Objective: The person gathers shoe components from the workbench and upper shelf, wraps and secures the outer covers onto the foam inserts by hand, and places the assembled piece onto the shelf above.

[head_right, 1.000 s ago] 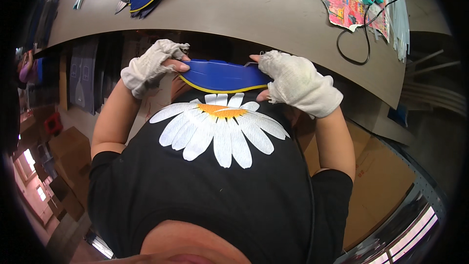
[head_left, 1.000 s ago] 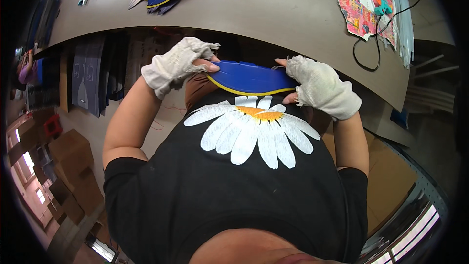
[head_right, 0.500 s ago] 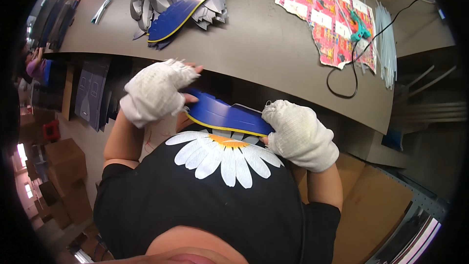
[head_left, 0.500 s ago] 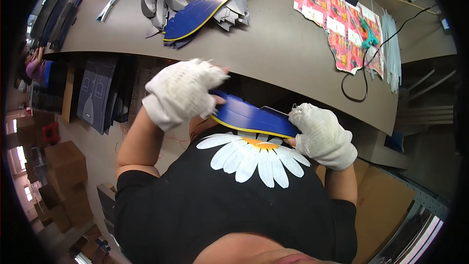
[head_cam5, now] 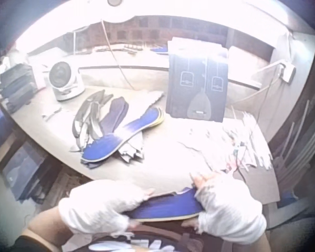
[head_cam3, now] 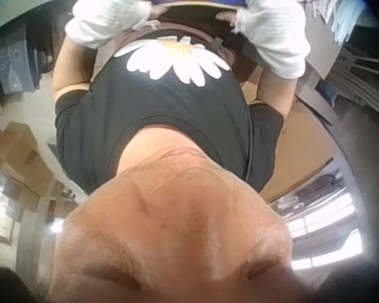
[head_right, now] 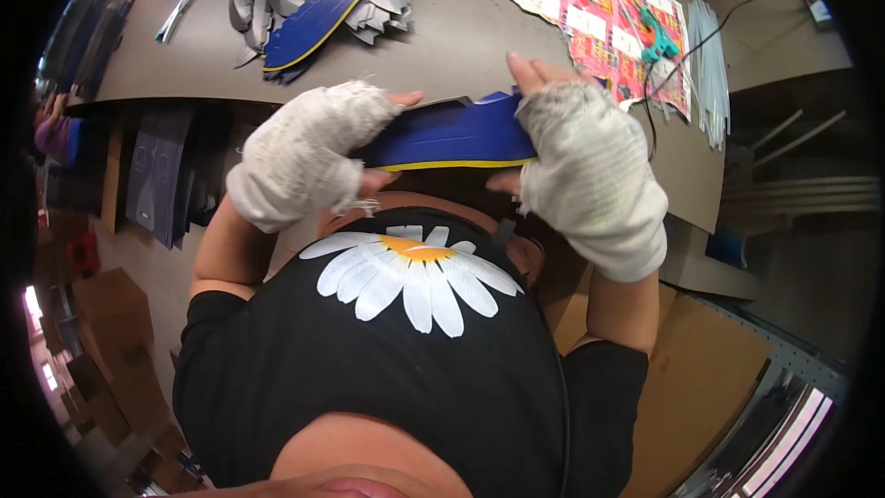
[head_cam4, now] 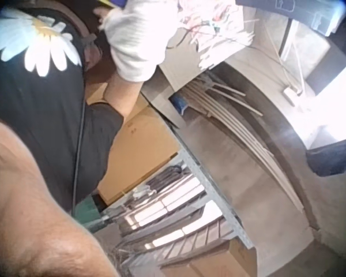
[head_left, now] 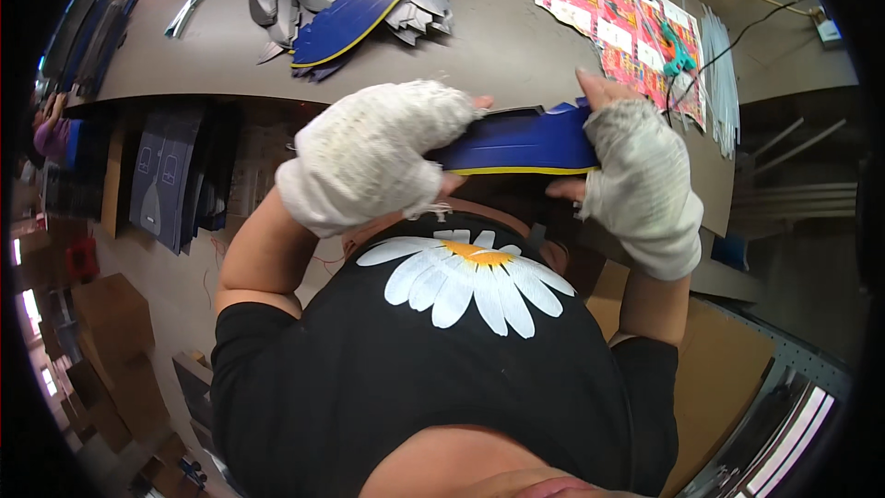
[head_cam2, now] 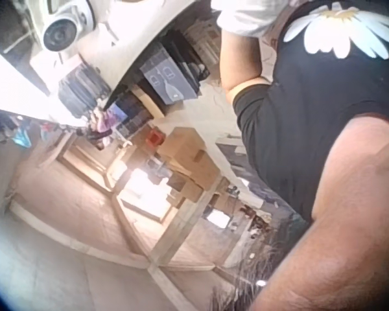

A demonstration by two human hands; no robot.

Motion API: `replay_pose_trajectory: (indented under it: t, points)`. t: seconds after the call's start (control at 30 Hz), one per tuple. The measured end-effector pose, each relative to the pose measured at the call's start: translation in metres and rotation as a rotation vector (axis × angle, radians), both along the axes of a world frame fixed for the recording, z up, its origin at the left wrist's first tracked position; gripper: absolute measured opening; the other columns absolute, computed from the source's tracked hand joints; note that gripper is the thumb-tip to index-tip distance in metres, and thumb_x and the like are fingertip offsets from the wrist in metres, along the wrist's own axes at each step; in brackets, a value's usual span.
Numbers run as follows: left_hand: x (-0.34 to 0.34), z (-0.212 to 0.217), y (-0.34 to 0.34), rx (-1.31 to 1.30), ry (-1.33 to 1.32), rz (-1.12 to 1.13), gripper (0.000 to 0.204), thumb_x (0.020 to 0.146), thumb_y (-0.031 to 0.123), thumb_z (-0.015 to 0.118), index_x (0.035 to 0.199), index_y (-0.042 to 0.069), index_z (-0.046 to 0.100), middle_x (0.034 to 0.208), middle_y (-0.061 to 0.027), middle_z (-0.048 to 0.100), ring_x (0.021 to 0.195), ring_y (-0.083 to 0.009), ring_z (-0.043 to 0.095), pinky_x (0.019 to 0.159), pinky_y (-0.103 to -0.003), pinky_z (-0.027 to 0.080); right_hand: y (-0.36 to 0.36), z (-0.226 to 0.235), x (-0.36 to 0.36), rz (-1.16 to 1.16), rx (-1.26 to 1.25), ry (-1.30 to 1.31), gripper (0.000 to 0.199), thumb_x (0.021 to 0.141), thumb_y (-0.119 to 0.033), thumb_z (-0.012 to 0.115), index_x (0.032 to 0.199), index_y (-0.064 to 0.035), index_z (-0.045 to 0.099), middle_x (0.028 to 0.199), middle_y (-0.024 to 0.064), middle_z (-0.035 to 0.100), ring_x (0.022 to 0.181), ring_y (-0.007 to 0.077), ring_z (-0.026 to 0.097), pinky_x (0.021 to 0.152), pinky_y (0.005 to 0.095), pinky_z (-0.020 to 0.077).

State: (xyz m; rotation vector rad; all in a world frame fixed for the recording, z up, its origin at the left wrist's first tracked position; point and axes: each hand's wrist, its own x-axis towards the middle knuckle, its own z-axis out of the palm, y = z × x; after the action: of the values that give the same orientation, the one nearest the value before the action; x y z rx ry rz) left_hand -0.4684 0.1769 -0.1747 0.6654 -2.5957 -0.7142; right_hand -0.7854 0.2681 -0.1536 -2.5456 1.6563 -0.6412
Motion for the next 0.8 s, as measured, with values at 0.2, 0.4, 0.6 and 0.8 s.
replay_pose_trajectory:
  t: [0.2, 0.4, 0.6, 0.8]
  points:
    - [0.016, -0.002, -0.005, 0.034, -0.098, 0.004, 0.088, 0.082, 0.024, 0.095, 0.162, 0.009, 0.063, 0.131, -0.023, 0.076, 0.117, -0.0438, 0.074, 0.103, -0.045, 0.058, -0.014, -0.005, 0.015, -0.034, 0.04, 0.1, 0.05, 0.067, -0.003, 0.081, 0.117, -0.0021, 0.081, 0.118, 0.0181, 0.08, 0.113, 0.0382, 0.077, 0.104, 0.047, 0.0601]
    - [-0.022, -0.014, 0.01, 0.05, 0.001, 0.034, 0.1, 0.077, 0.027, 0.099, 0.168, 0.014, 0.058, 0.114, -0.0181, 0.076, 0.105, -0.0404, 0.075, 0.093, -0.047, 0.059, -0.024, -0.015, 0.039, 0.046, 0.081, 0.041, 0.048, 0.068, -0.014, 0.085, 0.114, -0.002, 0.082, 0.11, 0.0172, 0.081, 0.11, 0.0388, 0.077, 0.102, 0.0484, 0.0599]
    - [-0.016, -0.018, 0.01, -0.068, -0.085, 0.032, 0.076, 0.077, 0.018, 0.092, 0.15, 0.012, 0.073, 0.108, -0.0155, 0.076, 0.1, -0.0399, 0.075, 0.088, -0.049, 0.06, -0.023, -0.022, 0.016, 0.194, 0.142, 0.032, 0.045, 0.073, -0.014, 0.086, 0.117, -0.0043, 0.079, 0.123, 0.0144, 0.079, 0.116, 0.0372, 0.074, 0.104, 0.0486, 0.0579]
    - [-0.022, -0.006, 0.014, 0.013, -0.225, 0.048, 0.055, 0.081, 0.018, 0.084, 0.135, 0.009, 0.074, 0.115, -0.0147, 0.078, 0.11, -0.0376, 0.075, 0.097, -0.05, 0.06, -0.019, -0.026, 0.033, 0.121, 0.153, 0.117, 0.041, 0.081, -0.018, 0.08, 0.121, -0.0092, 0.081, 0.116, 0.0116, 0.081, 0.112, 0.0339, 0.077, 0.102, 0.0466, 0.0594]
